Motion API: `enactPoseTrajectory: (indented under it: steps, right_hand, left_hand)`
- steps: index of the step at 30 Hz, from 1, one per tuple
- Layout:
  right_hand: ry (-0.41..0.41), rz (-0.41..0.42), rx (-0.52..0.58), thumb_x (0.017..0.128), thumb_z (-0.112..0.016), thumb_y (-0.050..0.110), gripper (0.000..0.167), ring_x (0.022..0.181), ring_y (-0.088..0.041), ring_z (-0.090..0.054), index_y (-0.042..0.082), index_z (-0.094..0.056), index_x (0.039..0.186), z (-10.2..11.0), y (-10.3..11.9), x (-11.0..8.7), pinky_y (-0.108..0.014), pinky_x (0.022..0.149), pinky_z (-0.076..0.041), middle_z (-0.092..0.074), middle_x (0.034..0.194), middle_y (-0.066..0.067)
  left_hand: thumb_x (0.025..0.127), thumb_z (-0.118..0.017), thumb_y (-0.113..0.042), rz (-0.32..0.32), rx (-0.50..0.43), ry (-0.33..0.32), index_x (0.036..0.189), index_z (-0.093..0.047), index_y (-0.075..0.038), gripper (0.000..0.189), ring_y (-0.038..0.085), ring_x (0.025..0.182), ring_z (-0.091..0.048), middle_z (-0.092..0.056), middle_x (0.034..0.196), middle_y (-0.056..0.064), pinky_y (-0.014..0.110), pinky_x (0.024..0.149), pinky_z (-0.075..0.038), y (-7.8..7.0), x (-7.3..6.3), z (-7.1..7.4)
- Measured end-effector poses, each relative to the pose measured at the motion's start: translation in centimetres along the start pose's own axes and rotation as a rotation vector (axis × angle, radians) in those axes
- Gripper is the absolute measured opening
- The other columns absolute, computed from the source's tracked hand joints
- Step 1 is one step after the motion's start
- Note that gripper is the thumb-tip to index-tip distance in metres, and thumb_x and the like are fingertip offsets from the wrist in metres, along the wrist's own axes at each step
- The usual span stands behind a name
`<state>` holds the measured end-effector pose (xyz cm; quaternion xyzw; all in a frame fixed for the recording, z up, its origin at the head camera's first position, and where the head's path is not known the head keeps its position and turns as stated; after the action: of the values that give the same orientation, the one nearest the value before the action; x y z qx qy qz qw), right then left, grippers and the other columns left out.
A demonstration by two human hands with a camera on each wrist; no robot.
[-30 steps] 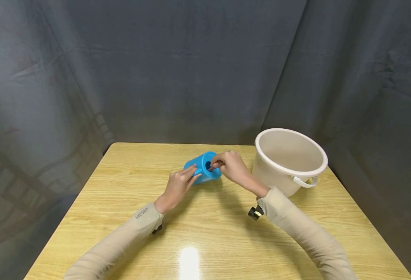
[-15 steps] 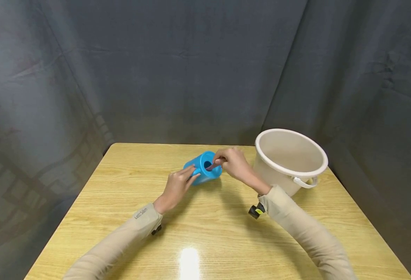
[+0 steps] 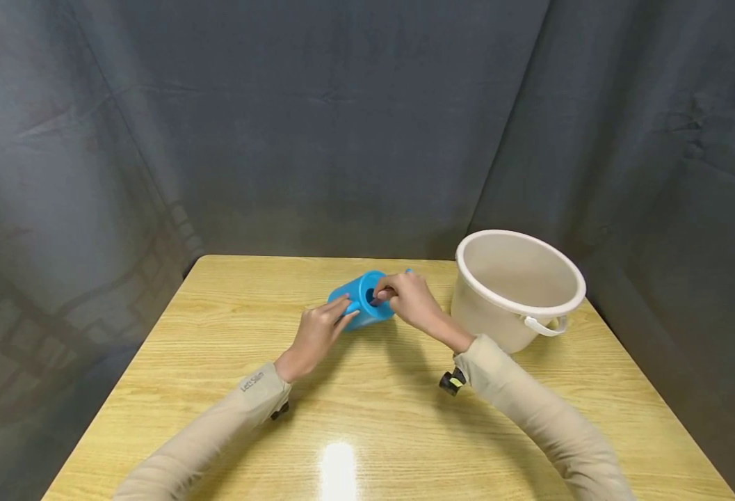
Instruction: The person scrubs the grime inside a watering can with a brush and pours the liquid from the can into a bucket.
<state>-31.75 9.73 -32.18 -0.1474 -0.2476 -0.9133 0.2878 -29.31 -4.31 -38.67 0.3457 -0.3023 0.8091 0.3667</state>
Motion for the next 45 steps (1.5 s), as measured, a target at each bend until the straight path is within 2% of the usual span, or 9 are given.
enactPoseTrajectory:
  steps: [5,11,19,26,32,38,41,45]
  right_hand:
    - [-0.006,-0.023,0.026,0.091,-0.065,-0.005,0.018,0.073,-0.019,-0.068,0.005,-0.076,0.082,1.3,-0.2,0.2,-0.036,0.067,-0.055,-0.073,0.081,-0.004]
    - [-0.044,-0.032,0.021,0.090,-0.067,-0.003,0.017,0.063,-0.016,-0.058,0.007,-0.075,0.080,2.8,-0.1,0.4,-0.034,0.060,-0.047,-0.072,0.078,-0.003]
    - [-0.037,-0.011,0.029,0.090,-0.067,-0.004,0.016,0.068,-0.017,-0.066,0.006,-0.075,0.081,1.0,-0.2,0.0,-0.035,0.064,-0.054,-0.073,0.079,-0.003]
    - [-0.017,0.001,-0.006,0.087,-0.065,-0.008,0.018,0.070,-0.014,-0.066,0.006,-0.075,0.082,-0.4,-0.3,0.1,-0.037,0.069,-0.055,-0.072,0.077,0.000]
    - [0.005,-0.025,0.000,0.089,-0.064,-0.008,0.019,0.072,-0.018,-0.067,0.006,-0.074,0.080,0.8,-0.2,0.3,-0.036,0.067,-0.054,-0.072,0.079,-0.002]
    - [-0.026,0.036,0.006,0.087,-0.067,-0.008,0.020,0.070,-0.019,-0.065,0.008,-0.074,0.077,2.8,0.5,0.7,-0.038,0.065,-0.052,-0.072,0.078,-0.001]
    - [-0.016,0.042,-0.005,0.086,-0.068,-0.007,0.019,0.069,-0.017,-0.065,0.008,-0.075,0.077,2.9,0.6,0.7,-0.038,0.066,-0.052,-0.072,0.077,0.000]
    - [0.016,0.026,-0.024,0.088,-0.064,-0.010,0.023,0.071,-0.016,-0.066,0.007,-0.076,0.078,2.0,0.5,0.6,-0.036,0.066,-0.053,-0.073,0.078,0.000]
  left_hand:
    - [0.086,-0.076,-0.004,-0.002,0.002,-0.009,0.108,-0.071,0.005,0.024,0.038,0.094,-0.069,-0.069,0.107,0.026,0.042,0.076,-0.058,0.1,0.0,0.1]
    - [0.085,-0.077,-0.004,-0.010,0.006,-0.016,0.108,-0.071,0.007,0.026,0.037,0.096,-0.069,-0.070,0.107,0.025,0.042,0.076,-0.058,0.1,0.1,0.2]
    - [0.086,-0.077,-0.005,-0.020,0.002,-0.017,0.108,-0.071,0.006,0.026,0.038,0.094,-0.070,-0.070,0.106,0.025,0.042,0.075,-0.058,0.1,0.1,0.1]
    - [0.085,-0.077,-0.005,-0.015,0.008,-0.005,0.108,-0.071,0.005,0.026,0.038,0.092,-0.070,-0.069,0.107,0.026,0.041,0.074,-0.058,-0.1,0.2,0.2]
    - [0.086,-0.076,-0.004,-0.017,-0.002,-0.009,0.108,-0.071,0.006,0.025,0.038,0.093,-0.069,-0.069,0.107,0.026,0.042,0.075,-0.058,-0.1,0.2,0.2]
    - [0.086,-0.077,-0.005,-0.016,0.003,-0.015,0.109,-0.070,0.007,0.027,0.038,0.094,-0.069,-0.069,0.106,0.026,0.043,0.075,-0.058,0.2,0.0,0.2]
    - [0.086,-0.077,-0.005,-0.015,0.000,-0.014,0.109,-0.070,0.007,0.027,0.038,0.094,-0.069,-0.069,0.107,0.026,0.043,0.076,-0.058,0.3,0.0,0.2]
    - [0.085,-0.077,-0.004,-0.021,0.002,-0.009,0.109,-0.070,0.007,0.027,0.038,0.092,-0.070,-0.069,0.107,0.027,0.043,0.075,-0.058,0.2,0.1,0.1]
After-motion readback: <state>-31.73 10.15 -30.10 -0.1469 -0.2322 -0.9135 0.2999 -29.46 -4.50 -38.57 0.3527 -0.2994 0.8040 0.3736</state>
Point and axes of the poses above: each hand's wrist, its own x-axis towards the middle knuckle, its own z-axis out of the back of the hand, y = z × x, the point moved 8 cm from there along x, towards the middle knuckle
